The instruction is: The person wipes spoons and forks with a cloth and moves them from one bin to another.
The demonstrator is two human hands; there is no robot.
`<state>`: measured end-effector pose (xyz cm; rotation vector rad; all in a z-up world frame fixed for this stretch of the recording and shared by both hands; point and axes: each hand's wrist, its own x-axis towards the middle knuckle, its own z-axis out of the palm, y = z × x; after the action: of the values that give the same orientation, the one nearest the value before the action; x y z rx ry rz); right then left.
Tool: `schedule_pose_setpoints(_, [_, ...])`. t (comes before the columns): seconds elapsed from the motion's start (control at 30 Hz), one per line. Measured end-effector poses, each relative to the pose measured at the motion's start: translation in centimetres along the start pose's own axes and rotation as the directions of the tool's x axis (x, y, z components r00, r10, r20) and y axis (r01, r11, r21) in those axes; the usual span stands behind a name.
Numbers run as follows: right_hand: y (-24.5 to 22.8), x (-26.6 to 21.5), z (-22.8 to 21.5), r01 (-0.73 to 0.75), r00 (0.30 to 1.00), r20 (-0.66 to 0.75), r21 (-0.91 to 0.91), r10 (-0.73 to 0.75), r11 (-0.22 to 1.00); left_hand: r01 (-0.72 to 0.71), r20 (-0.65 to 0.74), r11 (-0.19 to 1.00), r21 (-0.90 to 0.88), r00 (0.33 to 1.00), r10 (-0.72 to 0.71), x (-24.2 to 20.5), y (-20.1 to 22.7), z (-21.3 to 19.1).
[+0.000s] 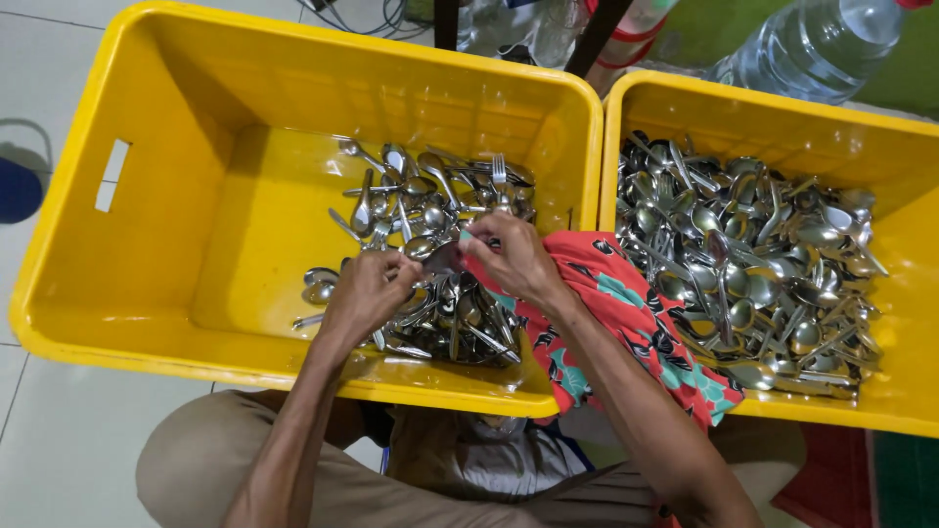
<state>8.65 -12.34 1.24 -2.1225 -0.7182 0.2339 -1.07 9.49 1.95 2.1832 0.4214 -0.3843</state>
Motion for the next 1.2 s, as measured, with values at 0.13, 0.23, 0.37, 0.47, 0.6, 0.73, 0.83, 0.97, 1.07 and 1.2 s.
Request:
schedule_pose_setpoints(0.13, [0.8, -0.2, 0.6, -0.067, 0.989, 0.131, -0.007, 0.067, 0.998, 0.024, -0.003, 0.999, -0.023, 1.000, -0.024, 0.4, 0.5, -0.7])
schedule_pose_setpoints(0.23, [0.0, -0.1, 0.0, -0.197, 0.965, 0.173, -0.008, 0.195, 0.980, 0.000, -0.108, 0.989, -0.147, 0.994, -0.016, 1.2, 0.6, 1.6])
schedule_pose_setpoints(0.37, [-0.5, 0.2, -0.2, -0.254, 0.961, 0.134, 0.085, 0.241, 0.963, -0.462, -0.273, 0.844, -0.272, 0.878, 0.393, 3.0, -0.2, 5.5])
schedule_pose_setpoints(0.47, [0.3, -0.2, -0.2, -0.239, 0.969, 0.100, 0.157, 0.225, 0.958, -0.332, -0.264, 0.842, -0.425, 0.935, 0.235, 3.2, 0.7, 4.8])
schedule_pose_setpoints(0.6, [-0.2, -0.4, 0.1, -0.097, 0.990, -0.092, 0.145, 0.110, 0.985, -0.121, -0.240, 0.939, -0.321, 0.970, 0.043, 3.5, -0.2, 4.3])
schedule_pose_setpoints(0.73, [-1.6, -1.1, 0.9, 0.172, 0.960, -0.224, -0.010, -0.170, 0.985, 0.000, -0.103, 0.960, -0.280, 0.994, -0.030, 2.1, 0.9, 4.7])
schedule_pose_setpoints(0.83, [-1.1, -1.1, 1.5, 0.396, 0.894, -0.158, -0.156, -0.418, 0.905, -0.003, -0.019, 0.957, -0.291, 1.000, -0.003, 1.6, 1.0, 5.7])
schedule_pose_setpoints(0.97, [-0.9, -0.5, 0.5, 0.348, 0.912, -0.103, -0.316, -0.397, 0.883, -0.115, 0.034, 0.958, -0.263, 0.991, 0.128, 0.5, 1.9, 5.8])
schedule_pose_setpoints(1.07, [-2.0, -0.8, 1.1, 0.351, 0.894, -0.145, -0.364, -0.425, 0.863, -0.043, 0.076, 0.950, -0.310, 0.995, 0.070, -0.1, 1.8, 5.3])
schedule_pose_setpoints(1.2, [-1.8, -0.7, 1.0, 0.408, 0.878, -0.127, -0.306, -0.461, 0.860, -0.101, 0.011, 0.919, -0.382, 0.994, 0.113, 0.1, 1.4, 5.5])
